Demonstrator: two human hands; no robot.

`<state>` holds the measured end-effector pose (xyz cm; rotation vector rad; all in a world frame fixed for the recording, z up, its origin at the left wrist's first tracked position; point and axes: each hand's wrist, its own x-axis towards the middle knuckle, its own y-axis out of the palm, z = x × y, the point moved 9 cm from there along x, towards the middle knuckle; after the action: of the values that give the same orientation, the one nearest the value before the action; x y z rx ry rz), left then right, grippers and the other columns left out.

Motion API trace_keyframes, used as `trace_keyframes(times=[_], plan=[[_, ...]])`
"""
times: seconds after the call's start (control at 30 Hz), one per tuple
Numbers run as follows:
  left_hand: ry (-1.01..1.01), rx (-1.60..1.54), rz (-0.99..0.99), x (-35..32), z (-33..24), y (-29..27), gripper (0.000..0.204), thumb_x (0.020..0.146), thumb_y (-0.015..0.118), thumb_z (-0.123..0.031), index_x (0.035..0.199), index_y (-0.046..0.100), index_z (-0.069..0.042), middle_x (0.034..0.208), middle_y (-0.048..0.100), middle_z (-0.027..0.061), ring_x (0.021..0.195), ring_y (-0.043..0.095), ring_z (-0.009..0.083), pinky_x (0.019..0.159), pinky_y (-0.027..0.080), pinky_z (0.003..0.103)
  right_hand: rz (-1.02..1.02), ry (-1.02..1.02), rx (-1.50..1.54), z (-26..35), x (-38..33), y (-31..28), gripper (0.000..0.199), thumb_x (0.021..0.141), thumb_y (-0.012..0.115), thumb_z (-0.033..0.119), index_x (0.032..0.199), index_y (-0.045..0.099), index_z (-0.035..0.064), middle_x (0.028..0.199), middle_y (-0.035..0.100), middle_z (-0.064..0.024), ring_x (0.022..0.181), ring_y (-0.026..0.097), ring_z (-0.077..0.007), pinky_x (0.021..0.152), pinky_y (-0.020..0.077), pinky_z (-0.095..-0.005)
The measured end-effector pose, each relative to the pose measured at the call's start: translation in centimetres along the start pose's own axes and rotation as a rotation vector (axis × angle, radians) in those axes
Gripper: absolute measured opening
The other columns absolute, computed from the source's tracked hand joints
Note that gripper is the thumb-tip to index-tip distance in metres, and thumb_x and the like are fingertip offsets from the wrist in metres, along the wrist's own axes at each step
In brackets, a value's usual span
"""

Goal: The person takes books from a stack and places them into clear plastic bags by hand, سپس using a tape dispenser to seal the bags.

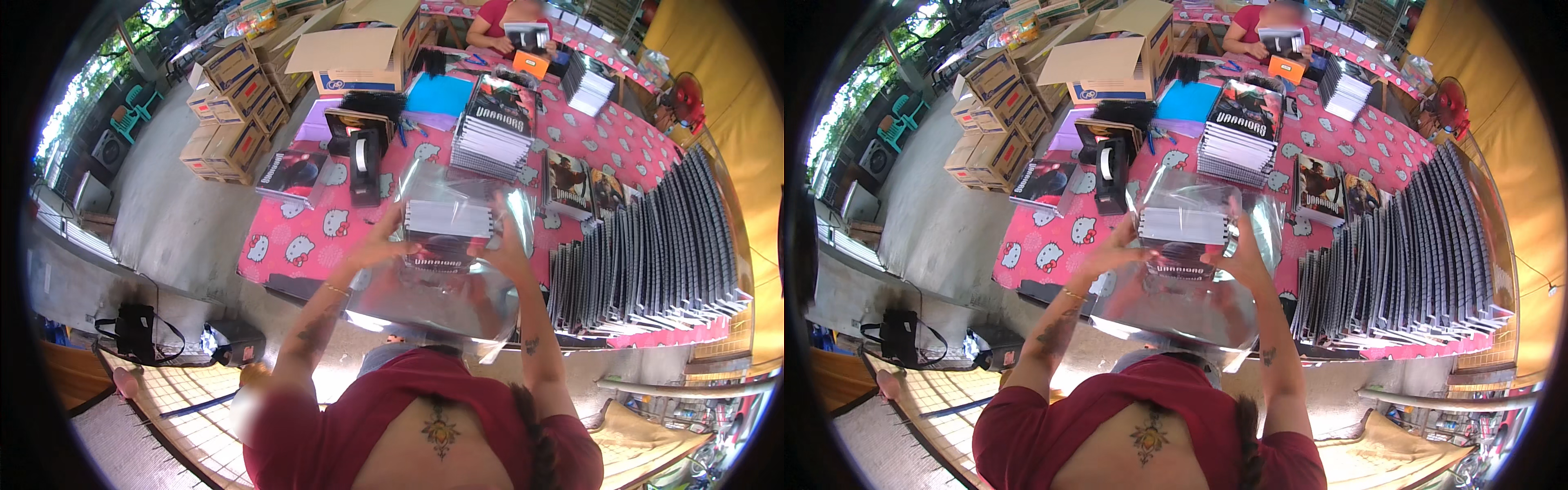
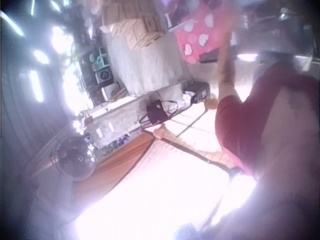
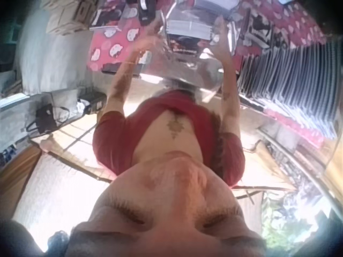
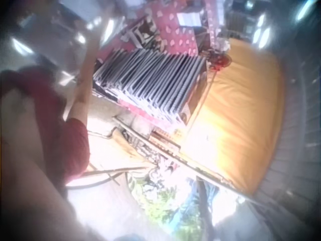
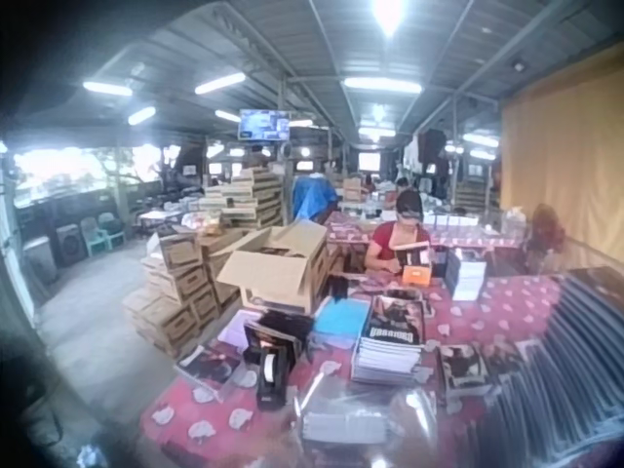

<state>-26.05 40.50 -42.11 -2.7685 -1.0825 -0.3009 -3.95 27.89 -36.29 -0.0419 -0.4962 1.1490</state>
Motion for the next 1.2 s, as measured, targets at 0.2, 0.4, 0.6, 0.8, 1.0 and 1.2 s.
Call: trace_keyframes(times=[0.2, 0.4, 0.6, 0.8, 1.0, 1.2], plan=[[-0.441, 0.359, -0.617, 1.1, 7.4, -18.0, 0.046, 0.084, 0.073, -0.03, 0.118, 0.066, 0.001, 0.091, 0.067, 0.0064, 0.085, 0.064, 0.0207, 0.079, 0.051, 0.034, 0.323, -0.488, -0.638, 15.2, 2.6, 2.4, 0.035, 0.081, 0.074, 0.027, 0.111, 0.065, 0.0112, 0.115, 0.061, -0.0084, 0.105, 0.061, -0.0295, 0.107, 0.0336, -0.0482], [-0.279, -0.082, -0.696, 1.9, 7.8, -14.1, 0.024, 0.088, 0.071, -0.022, 0.096, 0.071, 0.0, 0.08, 0.068, 0.0044, 0.067, 0.062, 0.0129, 0.06, 0.048, 0.026, 0.237, -0.539, -0.666, 17.3, 4.5, 6.5, 0.034, 0.083, 0.071, 0.032, 0.109, 0.067, 0.0104, 0.096, 0.067, -0.0053, 0.096, 0.062, -0.026, 0.098, 0.0375, -0.0439], [-0.424, 0.67, -0.566, -1.1, 9.5, -16.4, 0.023, 0.092, 0.068, -0.022, 0.105, 0.07, -0.004, 0.079, 0.068, 0.0029, 0.068, 0.067, 0.0172, 0.057, 0.05, 0.03, 0.342, -0.42, -0.782, 16.5, 5.0, 10.7, 0.039, 0.085, 0.07, 0.036, 0.11, 0.07, 0.0065, 0.098, 0.07, -0.0089, 0.095, 0.062, -0.0265, 0.088, 0.0393, -0.0412], [-0.003, -0.05, -0.123, 1.5, -4.5, -8.5, 0.023, 0.091, 0.068, -0.014, 0.113, 0.069, -0.005, 0.102, 0.071, 0.002, 0.088, 0.065, 0.0103, 0.075, 0.052, 0.028, 0.298, -0.323, -0.836, 15.5, 5.0, 10.6, 0.042, 0.083, 0.071, 0.038, 0.109, 0.071, 0.0057, 0.095, 0.07, -0.0108, 0.089, 0.064, -0.0275, 0.083, 0.039, -0.0426], [0.135, 0.102, 0.186, 6.0, -12.0, -3.1, 0.023, 0.088, 0.071, -0.012, 0.111, 0.071, -0.007, 0.098, 0.061, -0.0008, 0.098, 0.057, 0.0112, 0.087, 0.045, 0.028, 0.387, -0.235, -0.8, 16.1, 5.6, 11.1, 0.042, 0.081, 0.073, 0.038, 0.108, 0.07, 0.006, 0.093, 0.07, -0.0107, 0.089, 0.064, -0.0285, 0.083, 0.04, -0.0429], [0.379, 0.4, 0.234, 7.0, -14.8, -2.9, 0.012, 0.086, 0.071, -0.005, 0.096, 0.076, -0.01, 0.129, 0.05, 0.0069, 0.128, 0.042, 0.0232, 0.104, 0.035, 0.037, -0.039, -0.307, -0.577, 15.4, 4.0, -0.7, 0.065, 0.069, 0.083, 0.035, 0.123, 0.06, 0.0075, 0.122, 0.059, -0.0142, 0.113, 0.055, -0.0287, 0.097, 0.0392, -0.044]])
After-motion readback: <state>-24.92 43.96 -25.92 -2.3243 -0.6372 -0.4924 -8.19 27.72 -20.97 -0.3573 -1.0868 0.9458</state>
